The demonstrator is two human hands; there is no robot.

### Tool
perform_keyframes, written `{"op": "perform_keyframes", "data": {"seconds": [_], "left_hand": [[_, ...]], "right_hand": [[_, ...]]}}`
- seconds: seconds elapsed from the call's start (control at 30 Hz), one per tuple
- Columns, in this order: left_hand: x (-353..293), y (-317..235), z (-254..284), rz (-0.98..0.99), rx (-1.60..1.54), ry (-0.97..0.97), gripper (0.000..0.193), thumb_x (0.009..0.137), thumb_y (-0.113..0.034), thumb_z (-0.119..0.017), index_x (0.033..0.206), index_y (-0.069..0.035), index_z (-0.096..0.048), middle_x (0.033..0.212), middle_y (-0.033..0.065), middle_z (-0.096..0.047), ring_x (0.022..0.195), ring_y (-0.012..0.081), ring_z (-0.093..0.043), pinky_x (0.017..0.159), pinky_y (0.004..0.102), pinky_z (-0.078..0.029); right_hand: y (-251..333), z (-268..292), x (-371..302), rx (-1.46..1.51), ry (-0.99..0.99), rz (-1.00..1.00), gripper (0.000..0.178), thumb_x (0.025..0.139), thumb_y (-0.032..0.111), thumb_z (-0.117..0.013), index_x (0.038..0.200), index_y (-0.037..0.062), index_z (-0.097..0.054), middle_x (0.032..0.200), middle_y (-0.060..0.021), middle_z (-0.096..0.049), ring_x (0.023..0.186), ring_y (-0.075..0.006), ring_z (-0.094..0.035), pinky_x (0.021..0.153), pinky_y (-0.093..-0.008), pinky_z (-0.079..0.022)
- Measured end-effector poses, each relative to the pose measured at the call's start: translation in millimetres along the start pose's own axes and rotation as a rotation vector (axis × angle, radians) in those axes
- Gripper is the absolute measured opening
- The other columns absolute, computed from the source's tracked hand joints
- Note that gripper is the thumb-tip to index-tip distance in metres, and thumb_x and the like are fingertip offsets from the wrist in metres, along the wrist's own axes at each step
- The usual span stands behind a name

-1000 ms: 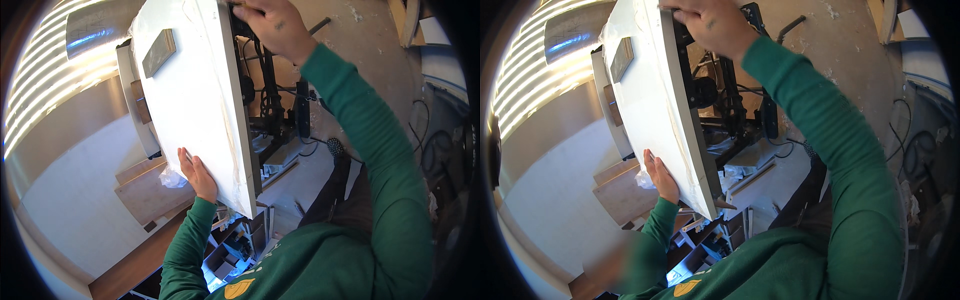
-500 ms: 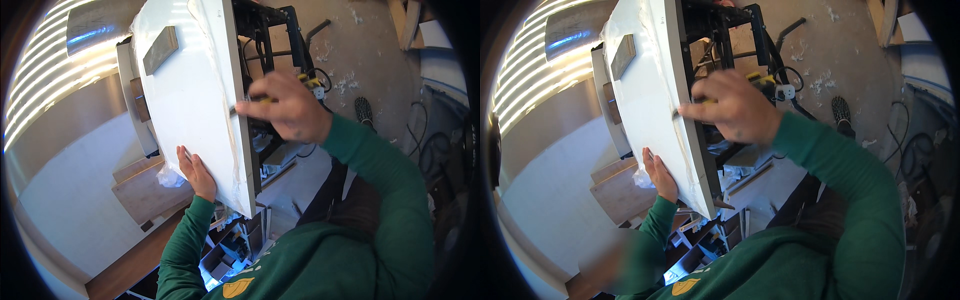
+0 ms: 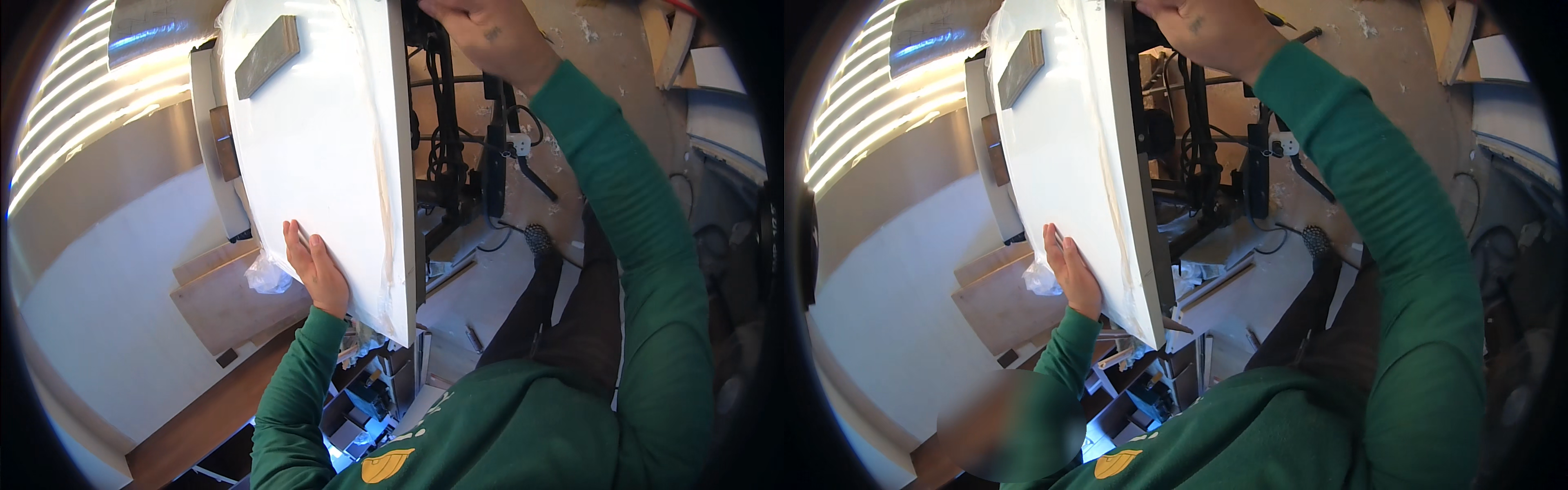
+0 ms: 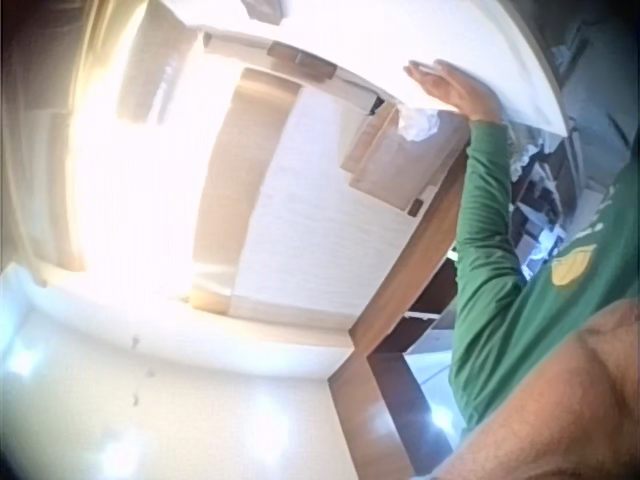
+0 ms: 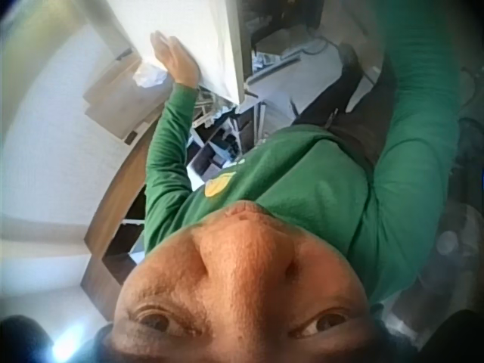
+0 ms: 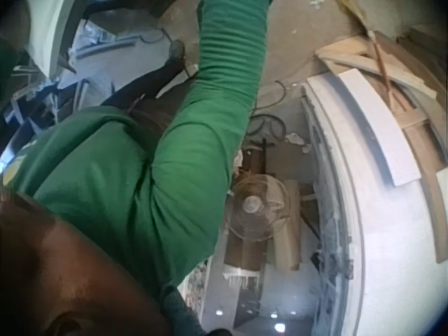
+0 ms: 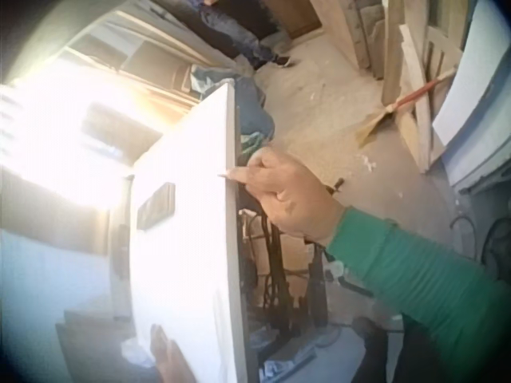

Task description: The person sands the edge of a white board using a sanding block, then uses a utility knife to trim a plastic film along the edge of the board.

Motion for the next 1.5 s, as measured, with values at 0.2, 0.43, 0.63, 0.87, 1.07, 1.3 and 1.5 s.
{"op": "perform_keyframes", "data": {"seconds": [0.2,0.43,0.63,0.87,1.07,1.3,1.5], "left_hand": [[0,3,0,0.012,-0.075,0.006,0.056,0.108,-0.027,-0.044,0.153,0.004,-0.033,0.163,0.0235,-0.025,0.152,0.0337,-0.020,0.124,0.0443,-0.018],[5,4,-4,0.024,-0.064,0.018,0.058,0.109,-0.031,-0.043,0.153,0.005,-0.033,0.163,0.0241,-0.024,0.152,0.0348,-0.021,0.123,0.0450,-0.019],[-2,2,3,0.027,-0.031,-0.009,0.059,0.108,-0.033,-0.043,0.152,0.006,-0.035,0.162,0.0257,-0.027,0.151,0.0360,-0.022,0.123,0.0459,-0.019],[1,1,0,0.015,-0.014,-0.012,0.057,0.108,-0.031,-0.045,0.152,0.005,-0.037,0.161,0.0231,-0.029,0.150,0.0334,-0.027,0.123,0.0403,-0.021],[4,-2,-2,-0.027,-0.100,-0.012,0.064,0.106,-0.038,-0.045,0.150,0.008,-0.038,0.160,0.0274,-0.030,0.151,0.0365,-0.026,0.124,0.0422,-0.019],[-1,0,-3,-0.033,-0.073,-0.013,0.068,0.105,-0.042,-0.045,0.150,0.008,-0.038,0.161,0.0284,-0.030,0.153,0.0375,-0.020,0.124,0.0458,-0.014],[-4,1,0,-0.021,-0.029,-0.023,0.069,0.104,-0.042,-0.045,0.151,0.008,-0.038,0.160,0.0282,-0.030,0.153,0.0376,-0.020,0.124,0.0464,-0.013]], "right_hand": [[49,-25,-74,-0.163,0.128,0.100,0.042,0.080,-0.002,-0.067,0.119,0.0134,-0.074,0.097,-0.0067,-0.059,0.094,-0.0239,-0.058,0.079,-0.0394,-0.047],[145,-64,-167,-0.024,0.432,0.060,0.041,0.082,0.010,-0.065,0.122,0.0190,-0.072,0.100,-0.0049,-0.058,0.093,-0.0220,-0.056,0.081,-0.0407,-0.044],[74,-33,-91,0.069,0.047,-0.167,0.037,0.088,-0.005,-0.066,0.123,0.0064,-0.072,0.095,-0.0091,-0.058,0.086,-0.0211,-0.059,0.073,-0.0330,-0.051],[39,-21,-45,-0.045,-0.088,0.057,0.038,0.092,-0.010,-0.053,0.127,-0.0010,-0.067,0.095,-0.0112,-0.058,0.088,-0.0246,-0.057,0.079,-0.0305,-0.047],[73,-52,-120,0.033,-0.070,-0.023,0.042,0.087,-0.010,-0.062,0.124,0.0064,-0.072,0.097,-0.0086,-0.058,0.084,-0.0189,-0.059,0.071,-0.0319,-0.050],[144,-86,-206,0.021,0.010,-0.138,0.050,0.082,-0.012,-0.061,0.125,0.0102,-0.072,0.102,-0.0076,-0.060,0.093,-0.0230,-0.060,0.082,-0.0359,-0.048],[188,-83,-225,0.026,0.191,-0.020,0.053,0.079,-0.010,-0.061,0.123,0.0163,-0.074,0.101,-0.0053,-0.062,0.093,-0.0218,-0.060,0.085,-0.0380,-0.045]]}}
Point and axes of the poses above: each hand's wrist, its own x-axis towards the middle knuckle, its own z-axis out of the back of the hand, y = z × x, the point moved 5 cm from there along x, towards the middle knuckle
